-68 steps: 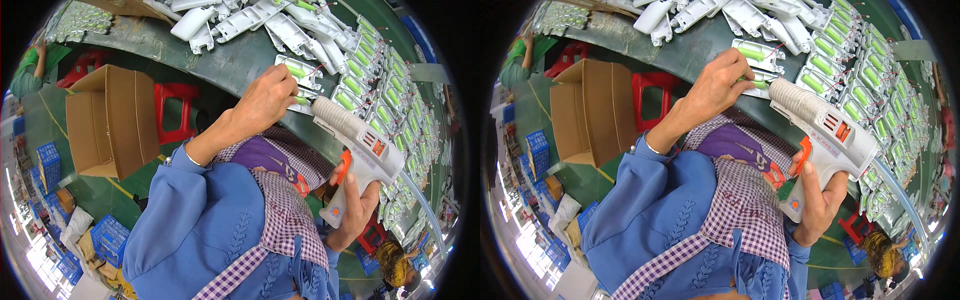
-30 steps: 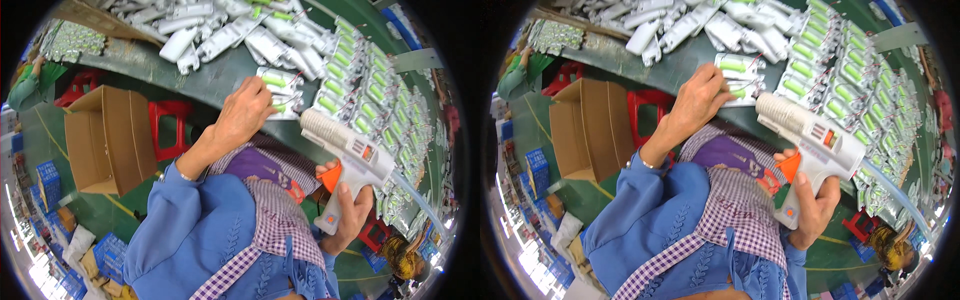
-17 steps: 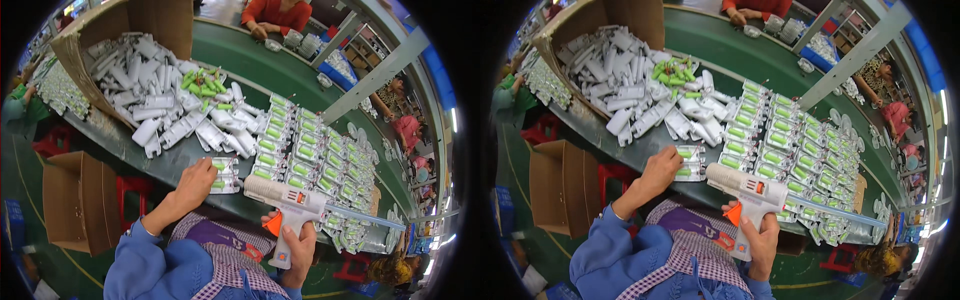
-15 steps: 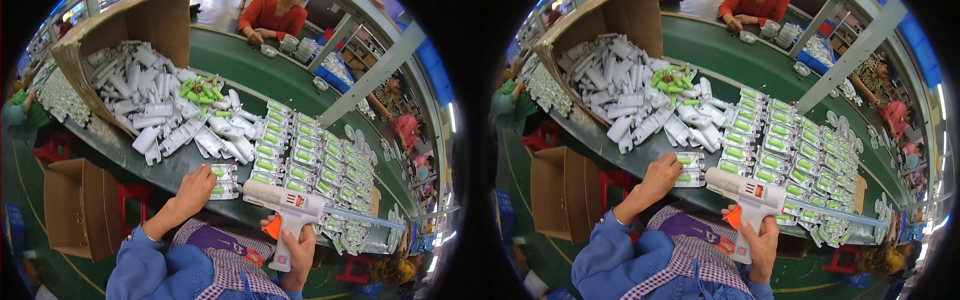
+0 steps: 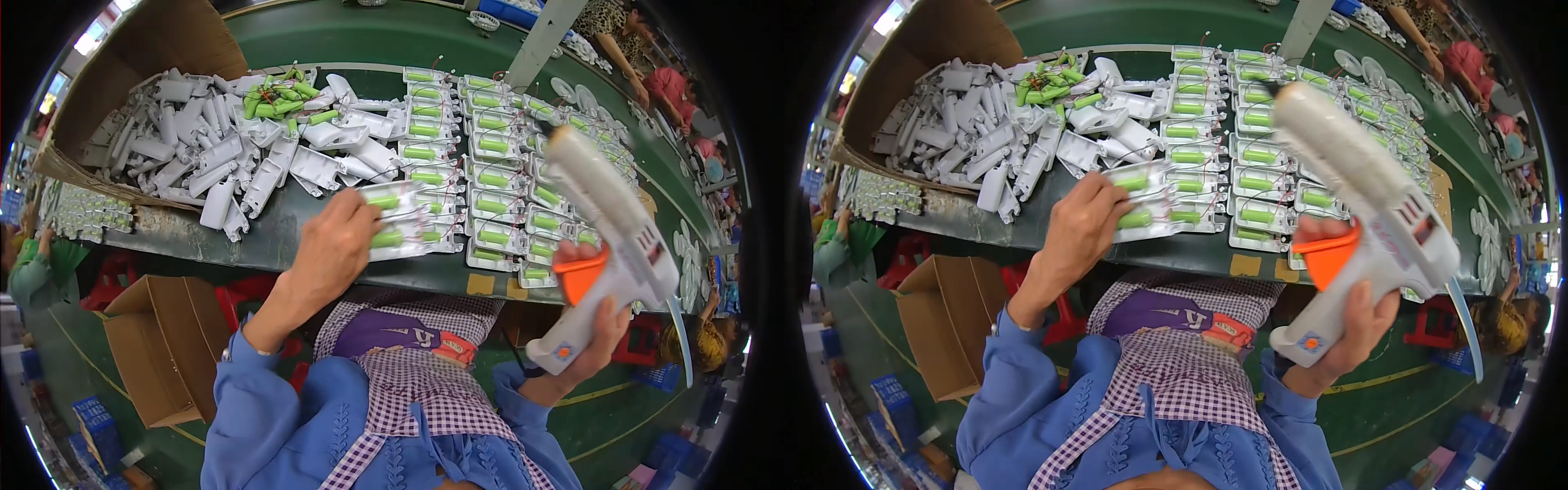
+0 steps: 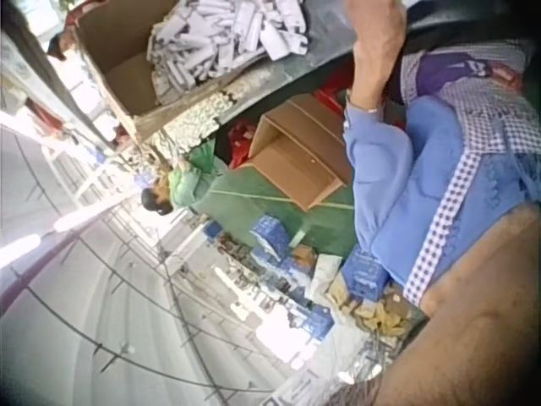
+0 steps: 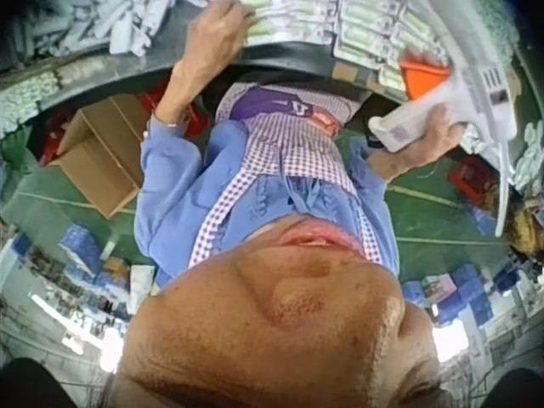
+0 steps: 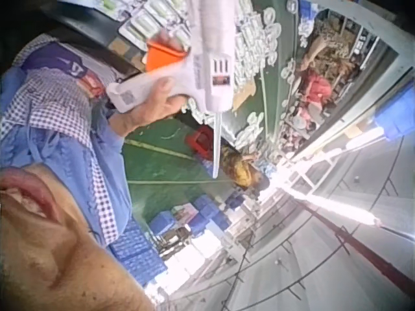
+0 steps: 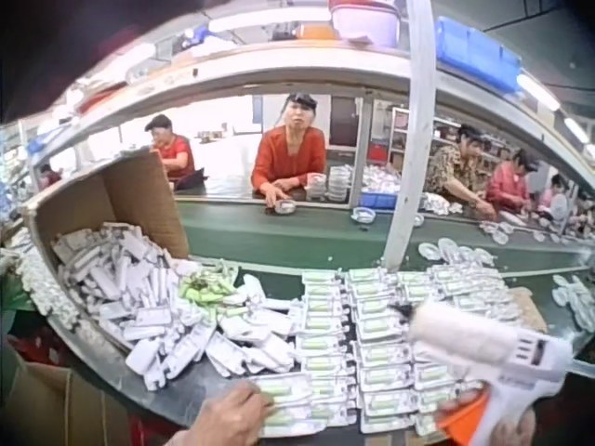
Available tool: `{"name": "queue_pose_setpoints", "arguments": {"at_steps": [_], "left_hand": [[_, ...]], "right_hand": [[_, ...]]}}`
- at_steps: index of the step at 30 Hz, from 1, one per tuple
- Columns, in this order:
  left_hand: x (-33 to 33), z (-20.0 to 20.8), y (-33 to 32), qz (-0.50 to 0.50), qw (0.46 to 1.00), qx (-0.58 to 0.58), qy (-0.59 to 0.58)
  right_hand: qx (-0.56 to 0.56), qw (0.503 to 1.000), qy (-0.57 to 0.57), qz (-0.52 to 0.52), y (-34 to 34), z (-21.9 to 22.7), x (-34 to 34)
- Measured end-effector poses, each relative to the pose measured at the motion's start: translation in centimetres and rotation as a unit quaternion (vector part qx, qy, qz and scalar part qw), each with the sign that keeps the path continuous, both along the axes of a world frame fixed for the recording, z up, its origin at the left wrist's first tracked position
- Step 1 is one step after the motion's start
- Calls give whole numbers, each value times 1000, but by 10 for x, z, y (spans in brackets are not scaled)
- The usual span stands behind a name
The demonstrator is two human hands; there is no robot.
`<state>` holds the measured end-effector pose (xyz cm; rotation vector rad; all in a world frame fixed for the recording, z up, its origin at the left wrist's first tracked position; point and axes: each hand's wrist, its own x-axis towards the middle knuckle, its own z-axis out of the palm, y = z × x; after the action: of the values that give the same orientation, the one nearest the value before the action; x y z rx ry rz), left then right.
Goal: Applying hot glue to electronic components and placing them into plastic housings at a factory assembly line.
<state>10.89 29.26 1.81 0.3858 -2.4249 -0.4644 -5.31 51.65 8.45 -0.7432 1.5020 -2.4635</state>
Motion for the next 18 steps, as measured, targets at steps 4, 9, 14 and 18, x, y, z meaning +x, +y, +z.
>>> {"name": "queue_pose_setpoints", "arguments": {"at_steps": [4, 9, 14, 18], "left_hand": [[-45, 5, 0, -45, 998, -47, 4], [-110, -3, -1, -56, 997, -45, -5], [-158, -16, 2, -84, 995, -42, -40], [-181, -41, 16, -71, 996, -43, -46]], "right_hand": [[5, 1000, 24, -16, 21, -6, -8], [22, 998, 28, -51, 51, -6, -14], [-9, 995, 13, -96, 38, -2, -19], [50, 995, 16, -89, 50, -7, -26]]}}
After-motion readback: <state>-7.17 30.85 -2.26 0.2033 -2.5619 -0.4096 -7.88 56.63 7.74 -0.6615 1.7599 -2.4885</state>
